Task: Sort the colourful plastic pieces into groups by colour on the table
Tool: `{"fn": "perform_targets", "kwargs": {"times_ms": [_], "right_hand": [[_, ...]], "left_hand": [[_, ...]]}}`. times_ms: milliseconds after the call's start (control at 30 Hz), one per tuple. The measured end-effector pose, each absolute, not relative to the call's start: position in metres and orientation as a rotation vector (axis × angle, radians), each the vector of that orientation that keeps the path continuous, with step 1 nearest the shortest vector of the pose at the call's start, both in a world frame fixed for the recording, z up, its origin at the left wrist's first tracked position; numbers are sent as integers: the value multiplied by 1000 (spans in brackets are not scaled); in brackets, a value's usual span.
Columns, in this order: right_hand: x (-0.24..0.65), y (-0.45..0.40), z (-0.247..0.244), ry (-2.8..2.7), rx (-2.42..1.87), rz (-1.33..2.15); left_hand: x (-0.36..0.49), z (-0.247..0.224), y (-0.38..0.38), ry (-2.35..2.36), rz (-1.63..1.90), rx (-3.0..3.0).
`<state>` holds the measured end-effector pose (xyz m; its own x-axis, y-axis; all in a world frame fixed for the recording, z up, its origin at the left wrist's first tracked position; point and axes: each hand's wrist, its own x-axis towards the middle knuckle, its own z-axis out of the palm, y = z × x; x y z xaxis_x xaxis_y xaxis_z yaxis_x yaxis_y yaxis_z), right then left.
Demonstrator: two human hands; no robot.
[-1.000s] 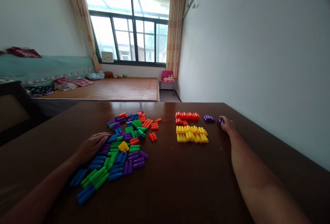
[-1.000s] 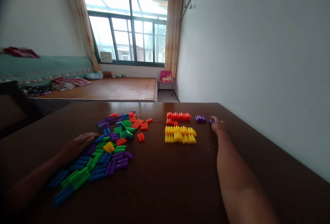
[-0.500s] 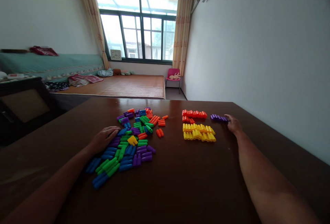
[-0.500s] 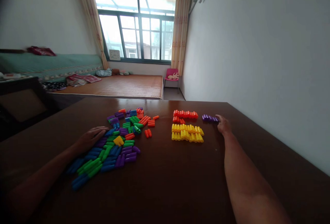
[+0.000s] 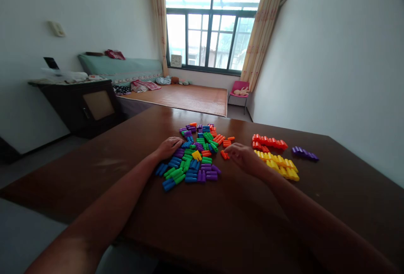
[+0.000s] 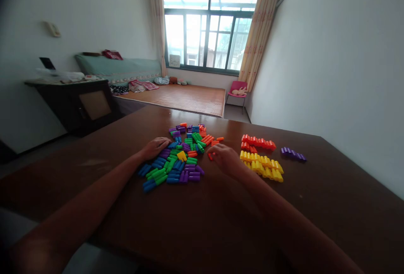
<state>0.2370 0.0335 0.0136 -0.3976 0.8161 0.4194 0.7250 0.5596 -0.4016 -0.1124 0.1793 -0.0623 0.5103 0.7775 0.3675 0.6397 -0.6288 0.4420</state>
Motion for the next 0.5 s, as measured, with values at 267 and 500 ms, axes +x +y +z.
{"fn": "perform_targets", "kwargs": {"times_ms": [267, 500], "right_hand": [[176, 31, -13, -2697, -1086, 346], [190, 27, -13, -2556, -1293, 354]], "left_hand": [[-112, -61, 177, 1145, 819, 2532], [-111, -64, 179, 1170, 822, 2507]]}}
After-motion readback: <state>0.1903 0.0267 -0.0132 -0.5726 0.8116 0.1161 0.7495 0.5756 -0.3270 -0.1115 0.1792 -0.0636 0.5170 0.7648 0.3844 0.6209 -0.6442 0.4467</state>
